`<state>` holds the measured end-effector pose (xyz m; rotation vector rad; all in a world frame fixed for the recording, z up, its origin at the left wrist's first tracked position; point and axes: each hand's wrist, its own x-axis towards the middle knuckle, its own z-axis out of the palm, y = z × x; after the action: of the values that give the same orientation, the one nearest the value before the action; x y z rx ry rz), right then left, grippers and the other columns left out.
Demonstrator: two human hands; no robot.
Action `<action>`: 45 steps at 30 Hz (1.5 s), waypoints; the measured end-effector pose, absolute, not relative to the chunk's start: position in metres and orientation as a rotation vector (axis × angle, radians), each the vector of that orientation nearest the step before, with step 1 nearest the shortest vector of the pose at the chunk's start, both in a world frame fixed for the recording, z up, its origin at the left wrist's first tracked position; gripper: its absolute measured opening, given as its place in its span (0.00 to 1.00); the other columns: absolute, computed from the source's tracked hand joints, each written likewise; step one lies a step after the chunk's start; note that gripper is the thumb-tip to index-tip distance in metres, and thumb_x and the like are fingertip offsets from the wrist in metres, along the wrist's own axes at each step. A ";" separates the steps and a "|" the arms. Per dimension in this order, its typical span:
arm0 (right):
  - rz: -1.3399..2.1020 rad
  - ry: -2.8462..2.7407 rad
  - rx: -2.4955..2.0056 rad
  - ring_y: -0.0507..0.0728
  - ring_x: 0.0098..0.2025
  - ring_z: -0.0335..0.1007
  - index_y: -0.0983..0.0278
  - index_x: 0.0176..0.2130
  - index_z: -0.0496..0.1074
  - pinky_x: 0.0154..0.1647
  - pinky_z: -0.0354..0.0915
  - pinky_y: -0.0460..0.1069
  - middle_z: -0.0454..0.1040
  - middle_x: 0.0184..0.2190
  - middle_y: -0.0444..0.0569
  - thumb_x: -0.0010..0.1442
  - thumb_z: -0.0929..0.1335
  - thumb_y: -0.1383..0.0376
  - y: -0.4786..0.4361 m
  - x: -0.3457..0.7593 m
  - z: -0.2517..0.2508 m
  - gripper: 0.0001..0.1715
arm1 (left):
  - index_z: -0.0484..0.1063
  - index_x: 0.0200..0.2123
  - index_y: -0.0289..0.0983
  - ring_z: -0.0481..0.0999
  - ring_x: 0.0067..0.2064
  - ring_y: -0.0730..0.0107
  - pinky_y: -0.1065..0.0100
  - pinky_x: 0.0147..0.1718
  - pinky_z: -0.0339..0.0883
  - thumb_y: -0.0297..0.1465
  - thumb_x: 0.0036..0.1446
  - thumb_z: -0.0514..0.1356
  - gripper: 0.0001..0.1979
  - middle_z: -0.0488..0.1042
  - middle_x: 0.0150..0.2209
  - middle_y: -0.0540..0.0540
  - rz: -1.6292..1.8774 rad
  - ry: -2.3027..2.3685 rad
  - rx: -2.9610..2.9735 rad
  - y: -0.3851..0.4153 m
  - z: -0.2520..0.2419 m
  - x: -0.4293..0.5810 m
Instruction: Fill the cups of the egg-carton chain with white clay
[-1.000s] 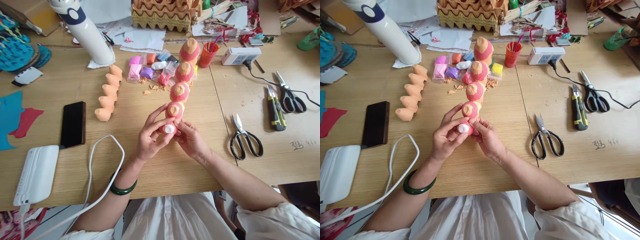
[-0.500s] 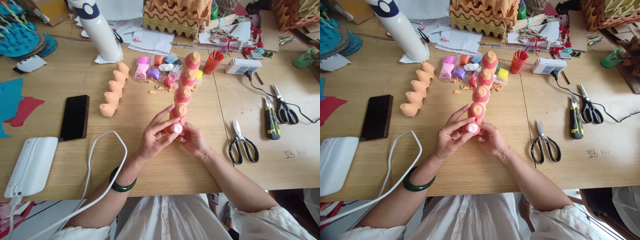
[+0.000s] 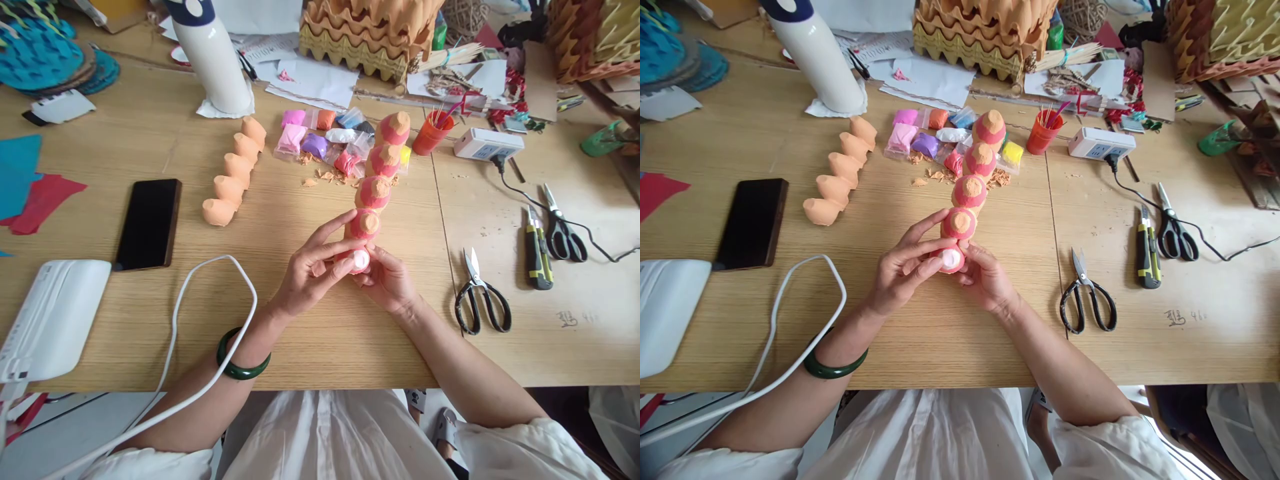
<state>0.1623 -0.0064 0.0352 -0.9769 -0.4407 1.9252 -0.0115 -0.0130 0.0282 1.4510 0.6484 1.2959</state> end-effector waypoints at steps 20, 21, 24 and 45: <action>1.925 -0.403 -0.966 0.46 0.23 0.56 0.64 0.31 0.74 0.17 0.50 0.41 0.69 0.24 0.40 0.44 0.86 0.57 -0.004 0.169 0.038 0.25 | 0.66 0.75 0.42 0.88 0.47 0.58 0.56 0.52 0.84 0.37 0.66 0.71 0.38 0.79 0.66 0.37 1.114 0.617 0.917 -0.018 0.030 -0.005; 1.923 -0.411 -0.971 0.47 0.23 0.57 0.64 0.32 0.75 0.17 0.50 0.41 0.70 0.24 0.40 0.44 0.86 0.56 -0.004 0.169 0.038 0.25 | 0.67 0.74 0.43 0.88 0.47 0.59 0.57 0.52 0.84 0.36 0.65 0.72 0.37 0.79 0.66 0.38 1.124 0.631 0.928 -0.017 0.031 -0.005; 1.917 -0.409 -0.992 0.46 0.23 0.57 0.64 0.32 0.75 0.17 0.51 0.40 0.72 0.25 0.41 0.41 0.86 0.54 -0.003 0.169 0.038 0.27 | 0.68 0.74 0.44 0.88 0.49 0.57 0.57 0.52 0.84 0.37 0.64 0.73 0.37 0.77 0.68 0.38 1.124 0.646 0.941 -0.017 0.031 -0.006; 1.867 -0.720 -0.976 0.48 0.24 0.54 0.62 0.32 0.76 0.21 0.52 0.43 0.67 0.24 0.40 0.47 0.84 0.50 -0.005 0.172 0.044 0.25 | 0.71 0.71 0.46 0.80 0.63 0.53 0.62 0.54 0.80 0.37 0.64 0.72 0.34 0.75 0.69 0.39 1.097 0.554 0.903 -0.014 0.029 -0.007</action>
<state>0.1723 -0.0052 0.0439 -0.9759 -0.7200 1.8669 -0.0074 -0.0140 0.0287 0.9035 0.5541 1.0966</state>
